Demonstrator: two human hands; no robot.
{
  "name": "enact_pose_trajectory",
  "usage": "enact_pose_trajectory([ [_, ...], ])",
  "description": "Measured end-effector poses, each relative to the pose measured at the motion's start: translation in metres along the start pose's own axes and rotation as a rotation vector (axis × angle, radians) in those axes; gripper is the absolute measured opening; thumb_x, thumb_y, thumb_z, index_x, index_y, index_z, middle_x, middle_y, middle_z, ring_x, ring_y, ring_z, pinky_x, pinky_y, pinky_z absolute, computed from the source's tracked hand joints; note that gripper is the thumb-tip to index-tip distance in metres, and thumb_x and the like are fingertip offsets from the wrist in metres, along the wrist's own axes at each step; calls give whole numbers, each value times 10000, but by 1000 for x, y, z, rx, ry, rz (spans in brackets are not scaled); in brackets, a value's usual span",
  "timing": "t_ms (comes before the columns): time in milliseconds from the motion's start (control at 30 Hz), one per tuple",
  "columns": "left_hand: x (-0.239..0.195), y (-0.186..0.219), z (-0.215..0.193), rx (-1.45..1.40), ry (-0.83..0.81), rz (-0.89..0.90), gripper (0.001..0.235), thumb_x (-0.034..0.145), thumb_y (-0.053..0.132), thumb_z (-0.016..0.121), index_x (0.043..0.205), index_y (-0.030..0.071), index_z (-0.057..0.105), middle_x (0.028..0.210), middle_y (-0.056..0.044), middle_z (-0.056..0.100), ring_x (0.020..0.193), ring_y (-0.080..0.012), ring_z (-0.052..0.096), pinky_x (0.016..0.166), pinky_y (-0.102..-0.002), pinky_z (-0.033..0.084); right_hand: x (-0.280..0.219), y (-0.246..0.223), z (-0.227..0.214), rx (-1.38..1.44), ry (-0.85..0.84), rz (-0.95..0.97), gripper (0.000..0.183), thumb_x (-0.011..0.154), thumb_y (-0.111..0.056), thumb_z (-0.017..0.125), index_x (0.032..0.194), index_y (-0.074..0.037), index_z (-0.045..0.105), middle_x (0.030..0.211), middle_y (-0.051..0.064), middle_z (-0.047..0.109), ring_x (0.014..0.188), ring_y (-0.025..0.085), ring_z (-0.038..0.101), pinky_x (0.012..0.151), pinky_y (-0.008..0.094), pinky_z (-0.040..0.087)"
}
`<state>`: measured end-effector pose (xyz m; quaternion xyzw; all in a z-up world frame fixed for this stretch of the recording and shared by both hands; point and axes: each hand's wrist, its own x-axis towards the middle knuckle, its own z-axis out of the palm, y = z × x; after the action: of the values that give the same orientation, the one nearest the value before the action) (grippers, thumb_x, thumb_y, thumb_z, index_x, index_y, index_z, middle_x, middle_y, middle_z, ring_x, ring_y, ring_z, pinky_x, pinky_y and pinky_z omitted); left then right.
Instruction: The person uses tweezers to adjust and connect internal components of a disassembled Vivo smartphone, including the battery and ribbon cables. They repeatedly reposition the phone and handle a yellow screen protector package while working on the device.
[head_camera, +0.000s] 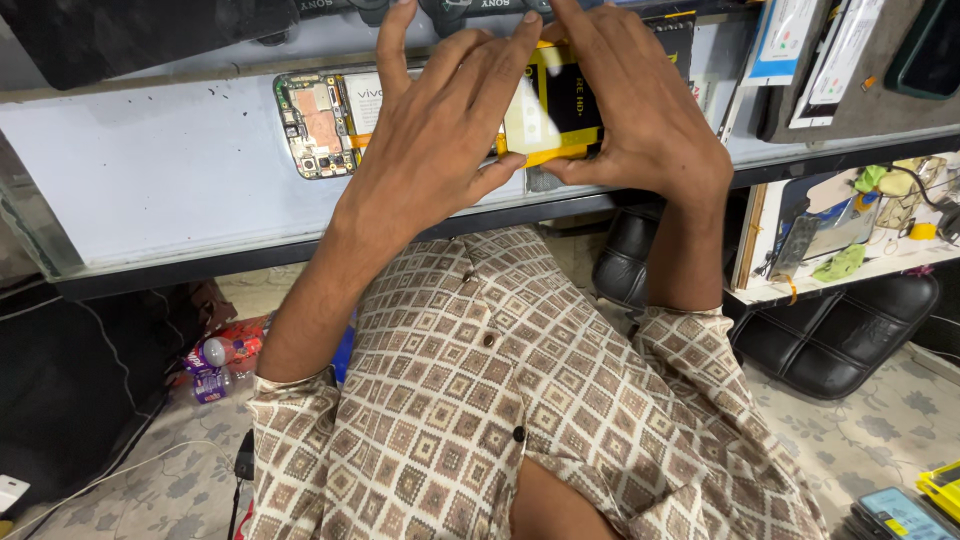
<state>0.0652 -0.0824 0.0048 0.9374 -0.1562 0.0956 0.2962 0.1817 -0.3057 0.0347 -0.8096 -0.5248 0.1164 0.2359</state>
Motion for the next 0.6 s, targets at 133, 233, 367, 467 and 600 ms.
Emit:
enact_pose_trajectory([
  [133, -2, 2, -6, -33, -27, -18, 1080, 784, 407, 897, 1564, -54, 308, 1460, -175, 583, 1445, -315, 467, 1246, -659, 51, 0, -3, -5, -34, -9, -1, 1190, 739, -413, 958, 1594, 36, 263, 1435, 237, 494, 1347, 419, 464, 1176, 497, 383],
  [233, -5, 4, -13, -52, -68, -51, 1139, 782, 460, 917, 1617, -26, 314, 1495, -172, 558, 1462, -318, 446, 1237, -654, 57, -17, -5, -9, -64, 71, -11, 1185, 740, -468, 955, 1567, 45, 278, 1535, 257, 450, 1458, 440, 403, 1245, 548, 311],
  [367, -5, 4, -13, -35, -67, -29, 1101, 815, 437, 917, 1587, -34, 288, 1483, -155, 563, 1454, -312, 456, 1253, -641, 72, -59, -14, -4, -26, 294, 92, 1017, 875, -412, 954, 1591, 0, 360, 1556, 210, 524, 1484, 400, 451, 1266, 534, 371],
  [467, -2, 6, -7, -29, -57, -26, 1089, 810, 405, 910, 1587, -35, 286, 1463, -155, 565, 1443, -303, 473, 1259, -637, 81, -82, -15, 12, -48, 446, 178, 833, 908, -296, 920, 1537, -2, 462, 1471, 210, 609, 1432, 390, 544, 1195, 510, 463],
  [600, 2, 7, -2, -18, -52, -30, 1071, 822, 376, 913, 1592, -33, 290, 1438, -139, 574, 1430, -288, 500, 1268, -633, 80, -107, -13, 31, -54, 550, 287, 647, 947, -179, 871, 1474, 10, 547, 1414, 208, 650, 1382, 372, 616, 1150, 472, 521],
])
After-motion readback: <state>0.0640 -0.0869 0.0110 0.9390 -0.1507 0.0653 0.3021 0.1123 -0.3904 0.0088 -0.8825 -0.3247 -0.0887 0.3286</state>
